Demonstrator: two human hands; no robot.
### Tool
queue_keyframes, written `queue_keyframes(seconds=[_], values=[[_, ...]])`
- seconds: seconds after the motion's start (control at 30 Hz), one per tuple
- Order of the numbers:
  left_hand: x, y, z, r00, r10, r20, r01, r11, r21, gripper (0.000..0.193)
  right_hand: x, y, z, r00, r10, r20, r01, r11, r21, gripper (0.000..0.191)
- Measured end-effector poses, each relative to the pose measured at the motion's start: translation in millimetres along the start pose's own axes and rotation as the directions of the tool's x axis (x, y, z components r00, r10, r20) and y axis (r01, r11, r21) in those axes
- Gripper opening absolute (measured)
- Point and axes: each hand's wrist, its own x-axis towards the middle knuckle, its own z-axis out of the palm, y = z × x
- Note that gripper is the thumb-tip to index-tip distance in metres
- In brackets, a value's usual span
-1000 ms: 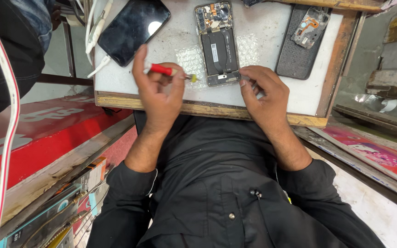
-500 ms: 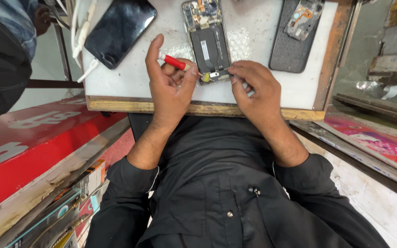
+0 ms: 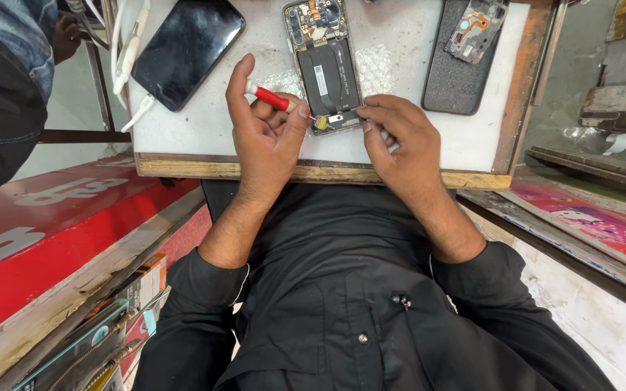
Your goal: The person disassembles a smartphone, removes the back cover and battery, and uses a screwdriver to adjust internal components. They handle a new LCD screen and compare it to the phone's frame before continuing to work on the internal parts.
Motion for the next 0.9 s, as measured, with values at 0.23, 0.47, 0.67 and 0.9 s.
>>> queue_keyframes(seconds=[0.23,0.47,0.67,0.9], values=[[0,-1,1,1.000,-0.020,-0.010,0.020,0.998,0.067,0.077,1,1,0,1.000,-0.007,0.001,0.007,1.000,0.008,0.021],[-2,-2,0,1.000,-0.002,-0.012,0.002,0.999,0.044,0.075,0,0,-1,1.000,-0.003,-0.011,0.003,1.000,0.026,0.020],[-4,-3,0,1.000,0.025,-0.012,-0.025,0.999,0.020,0.075,0,-1,-2,1.000,-0.002,-0.010,0.003,1.000,0.027,0.020],[5,-19,12,0.999,0.029,-0.019,-0.027,0.993,0.113,0.075,0,-1,-2,1.000,-0.003,-0.002,0.003,0.999,0.033,0.020]])
